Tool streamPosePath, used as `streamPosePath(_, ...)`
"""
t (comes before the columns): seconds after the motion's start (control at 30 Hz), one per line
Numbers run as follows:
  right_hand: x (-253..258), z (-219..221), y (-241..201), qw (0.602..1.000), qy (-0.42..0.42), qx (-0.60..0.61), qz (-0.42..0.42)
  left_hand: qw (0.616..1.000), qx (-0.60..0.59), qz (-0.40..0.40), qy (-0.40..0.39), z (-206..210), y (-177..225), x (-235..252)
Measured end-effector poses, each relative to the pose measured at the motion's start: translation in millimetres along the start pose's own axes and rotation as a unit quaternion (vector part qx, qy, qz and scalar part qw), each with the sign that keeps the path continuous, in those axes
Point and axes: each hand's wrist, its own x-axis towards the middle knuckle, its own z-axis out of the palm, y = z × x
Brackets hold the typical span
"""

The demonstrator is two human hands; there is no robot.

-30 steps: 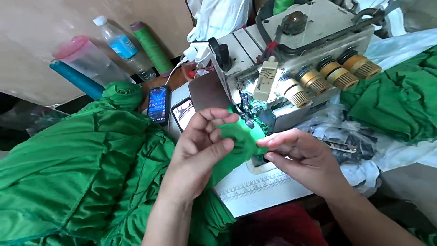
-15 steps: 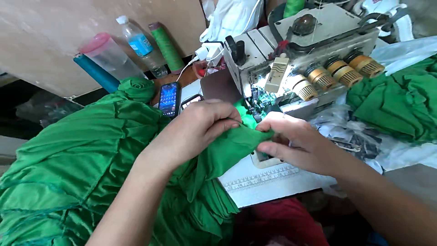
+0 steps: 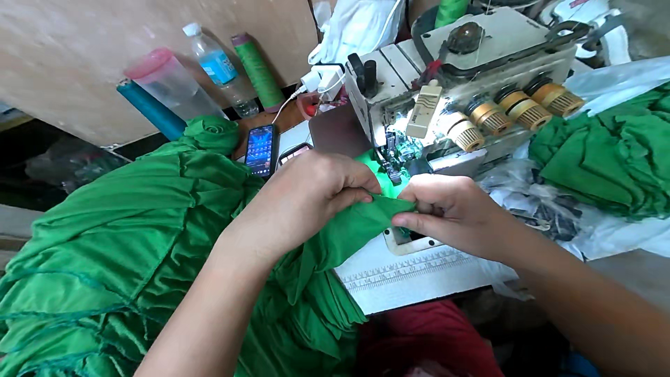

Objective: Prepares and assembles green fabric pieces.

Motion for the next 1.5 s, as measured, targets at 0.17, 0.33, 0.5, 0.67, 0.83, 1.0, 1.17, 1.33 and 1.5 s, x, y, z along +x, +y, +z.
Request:
streamPosePath(0.17, -8, -3, -1, 0.998, -0.031, -0.034, -0.038, 0.992, -0.063, 0.003, 0.106, 29, -3, 1)
streamPosePath(0.33, -13, -9, -10, 0.999, 0.008, 0.033, -0.030, 0.992, -0.015, -0.034, 0.122, 78, -30, -2)
streamPosePath(0.5, -9, -10, -10, 0.999, 0.013, 0.048, -0.015, 0.996, 0.092, -0.005, 0.008, 50, -25, 4)
streamPosePath(0.67, 3, -17, -13, 0.997, 0.061, 0.016, -0.036, 0.997, 0.043, 0.014, -0.058, 20, -22, 2)
streamPosePath(0.83, 12, -18, -17, 0.996, 0.041, -0.055, -0.060, 0.994, -0.067, 0.076, -0.040, 9, 14, 1)
streamPosePath(1.0, 18, -15, -17, 0.993, -0.044, -0.101, -0.052, 0.996, 0.056, 0.047, -0.043, 10, -15, 6)
streamPosePath(1.17, 27, -18, -14, 0.996, -0.062, -0.039, -0.043, 0.987, -0.155, 0.025, -0.023, 5, -21, 4)
streamPosePath(1.33, 33, -10, -9, 0.997, -0.051, -0.053, -0.034, 0.950, -0.308, 0.021, 0.039, 11, -23, 5)
streamPosePath(1.5, 23, -7, -23, 0.999, -0.017, -0.043, -0.018, 0.972, -0.230, 0.020, 0.044, 27, -21, 11)
